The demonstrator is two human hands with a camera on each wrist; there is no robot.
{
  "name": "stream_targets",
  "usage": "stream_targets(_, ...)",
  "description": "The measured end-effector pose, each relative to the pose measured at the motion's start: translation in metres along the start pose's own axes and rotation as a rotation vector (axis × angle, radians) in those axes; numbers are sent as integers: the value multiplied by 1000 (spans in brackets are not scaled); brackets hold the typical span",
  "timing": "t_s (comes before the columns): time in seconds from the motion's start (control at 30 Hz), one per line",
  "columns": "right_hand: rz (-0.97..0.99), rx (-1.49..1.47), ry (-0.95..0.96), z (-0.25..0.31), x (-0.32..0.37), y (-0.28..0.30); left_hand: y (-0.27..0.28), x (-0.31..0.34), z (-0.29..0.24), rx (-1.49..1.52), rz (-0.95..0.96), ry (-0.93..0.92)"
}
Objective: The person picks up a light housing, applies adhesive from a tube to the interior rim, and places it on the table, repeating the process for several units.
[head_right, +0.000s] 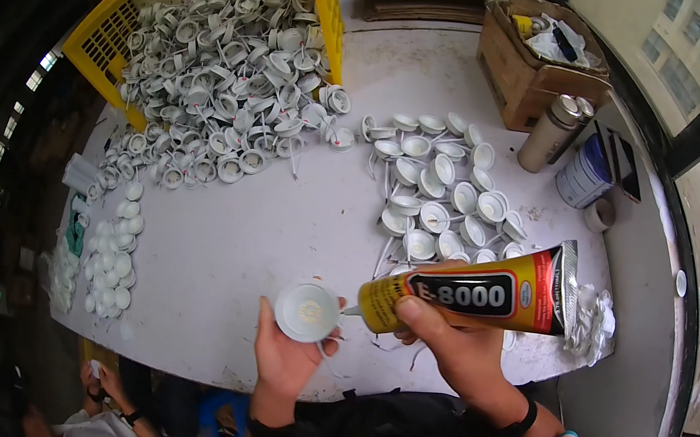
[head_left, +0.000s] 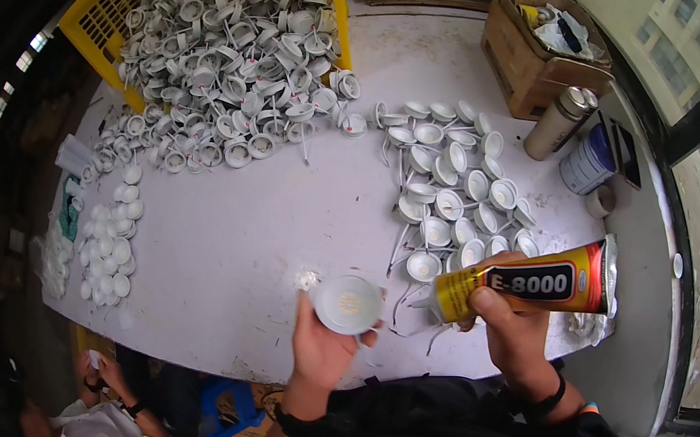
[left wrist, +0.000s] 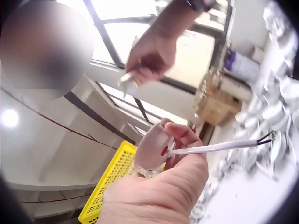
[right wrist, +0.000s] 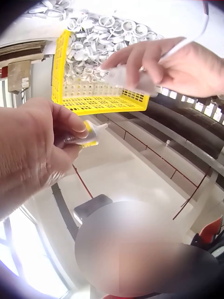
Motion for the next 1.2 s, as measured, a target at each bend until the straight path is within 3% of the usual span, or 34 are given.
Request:
stream_targets(0.07, -91, -29, -43, -6, -2, 14, 49, -13, -21, -191, -129, -138)
stream_targets(0.2, -180, -21, -104, -21, -6, 34, 170, -29, -67, -618, -650, -225)
stream_targets(0.4, -220, -45, -134, -24, -18, 43, 296, -34, -130, -936, -934, -270)
stream_targets(0.47, -238, -42, -143, -25, -23, 45, 343, -38, -148, -1262, -1091, -593)
stream_targets(0.5, -247, -23, -153, -26, -25, 47, 237, -36, -136, -1723, -1630, -386)
stream_targets(0.53, -254, -4, -166, -27, -28, 49, 217, -47, -127, -1724, -1631, -381)
stream_targets(0.6, -249, -9, -172, -30, -34, 52, 180, -67, -113, -1795, -990, -1092)
stream_targets(0.67, -272, -24, -186, -32, -41, 54, 143, -109, -70, -1266, -512, -629)
stream_targets(0.7, -269, -26, -191, -33, -44, 55, 121, -127, -46, -1143, -396, -339)
stream_targets(0.73, -274, -32, -196, -33, -47, 55, 108, -147, -20, -1064, -335, -212)
stream_targets(0.77, -279, -38, -199, -34, -51, 57, 106, -172, 4, -1094, -250, -233)
stream_targets(0.8, -278, -35, -199, -34, -53, 59, 111, -196, 26, -1224, -253, -273)
stream_targets(0.9, -277, -51, -198, -33, -56, 66, 87, -238, 56, -1420, -378, -13)
stream_targets(0.93, -277, -48, -205, -34, -57, 68, 81, -244, 59, -1417, -381, -7)
stream_targets(1.0, -310, -43, -198, -34, -59, 71, 71, -249, 61, -1696, -434, 86)
stream_targets(1.13, -297, -43, -204, -33, -60, 76, 96, -245, 50, -1681, -494, 123)
stream_targets(1.2, -269, -59, -177, -30, -57, 74, 123, -230, 31, -1521, -540, 126)
Point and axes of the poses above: each hand's wrist, its own x-axis away from the middle knuckle, its own y-axis out of the back of the hand, z = x × y, the point moved 2 cm from there along -x, towards the middle knuckle, and after that the axes turned 4 degrees about x, right-handed, at the moved point
